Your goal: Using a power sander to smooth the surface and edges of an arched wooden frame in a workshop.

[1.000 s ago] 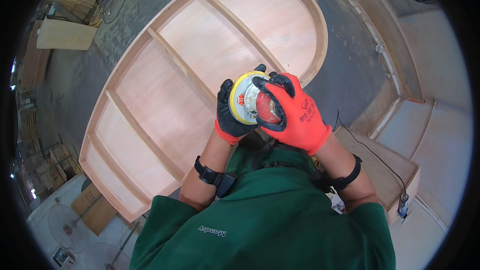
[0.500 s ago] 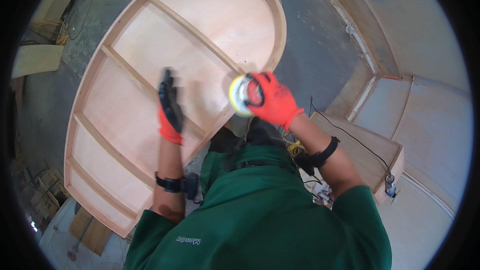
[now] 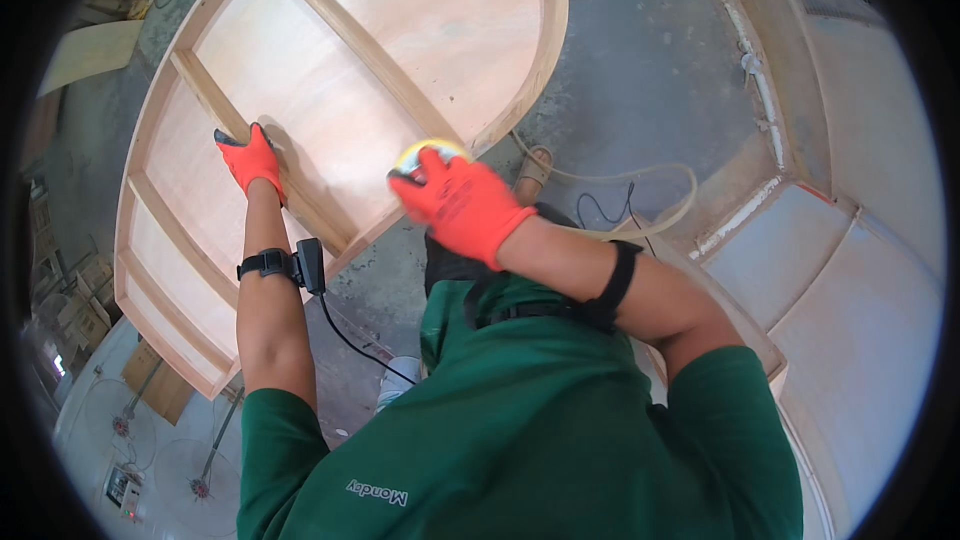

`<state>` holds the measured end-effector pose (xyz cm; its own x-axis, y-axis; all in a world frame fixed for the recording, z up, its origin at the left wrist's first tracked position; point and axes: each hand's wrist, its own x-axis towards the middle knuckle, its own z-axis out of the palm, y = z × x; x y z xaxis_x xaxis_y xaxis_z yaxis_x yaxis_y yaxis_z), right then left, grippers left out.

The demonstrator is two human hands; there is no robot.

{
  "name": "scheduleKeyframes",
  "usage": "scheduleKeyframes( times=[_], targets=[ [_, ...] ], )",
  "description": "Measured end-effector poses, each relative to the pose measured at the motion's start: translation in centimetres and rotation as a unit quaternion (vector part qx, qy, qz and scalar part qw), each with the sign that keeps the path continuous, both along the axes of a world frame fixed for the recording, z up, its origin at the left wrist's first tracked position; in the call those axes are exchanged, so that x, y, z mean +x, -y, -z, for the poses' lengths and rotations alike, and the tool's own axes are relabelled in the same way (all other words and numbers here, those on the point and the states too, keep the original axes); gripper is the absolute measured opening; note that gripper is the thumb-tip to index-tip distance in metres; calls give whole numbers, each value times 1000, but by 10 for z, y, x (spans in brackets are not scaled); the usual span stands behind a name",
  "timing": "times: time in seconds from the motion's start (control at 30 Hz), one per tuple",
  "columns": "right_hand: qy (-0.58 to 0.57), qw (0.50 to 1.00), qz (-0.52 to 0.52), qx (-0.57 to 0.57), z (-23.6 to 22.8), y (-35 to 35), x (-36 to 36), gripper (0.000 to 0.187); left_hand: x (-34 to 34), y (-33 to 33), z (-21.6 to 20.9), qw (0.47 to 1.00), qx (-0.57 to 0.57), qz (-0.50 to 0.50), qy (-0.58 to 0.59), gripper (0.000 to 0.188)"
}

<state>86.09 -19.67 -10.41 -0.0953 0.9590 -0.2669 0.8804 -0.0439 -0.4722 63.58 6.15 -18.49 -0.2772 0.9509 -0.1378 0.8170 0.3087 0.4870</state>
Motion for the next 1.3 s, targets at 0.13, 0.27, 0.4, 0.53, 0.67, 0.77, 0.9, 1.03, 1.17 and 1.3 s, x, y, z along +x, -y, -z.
scheduleKeyframes(
  times=[0.13,0.27,0.4,0.53,0.67,0.77,0.9,1.03,1.17,1.3],
  targets=[
    [-18,995,98,22,-4,0,98,63,5,2,1,999,-1,-5,-34,80],
    [28,987,161,4,-6,-4,154,63,25,5,-13,999,-14,-12,-46,81],
    [41,997,23,56,-5,0,99,57,15,4,-5,997,11,-17,-70,82],
    [-10,997,-75,22,0,-1,78,55,10,1,0,997,9,-20,-73,84],
    [-1,999,9,33,-5,-19,141,63,1,-1,1,998,11,-21,-65,84],
    [65,992,83,63,0,-32,203,68,10,0,-4,998,6,-26,-58,85],
    [69,986,134,71,11,-68,272,69,16,0,-4,998,7,-25,-62,84],
    [104,971,186,112,9,-88,286,70,17,2,-3,998,15,-29,-60,85],
    [42,996,31,70,5,-48,223,61,5,2,6,998,38,-24,-48,84],
    [-8,996,-84,11,-8,-16,183,58,5,1,6,998,45,-20,-29,82]
  ],
)
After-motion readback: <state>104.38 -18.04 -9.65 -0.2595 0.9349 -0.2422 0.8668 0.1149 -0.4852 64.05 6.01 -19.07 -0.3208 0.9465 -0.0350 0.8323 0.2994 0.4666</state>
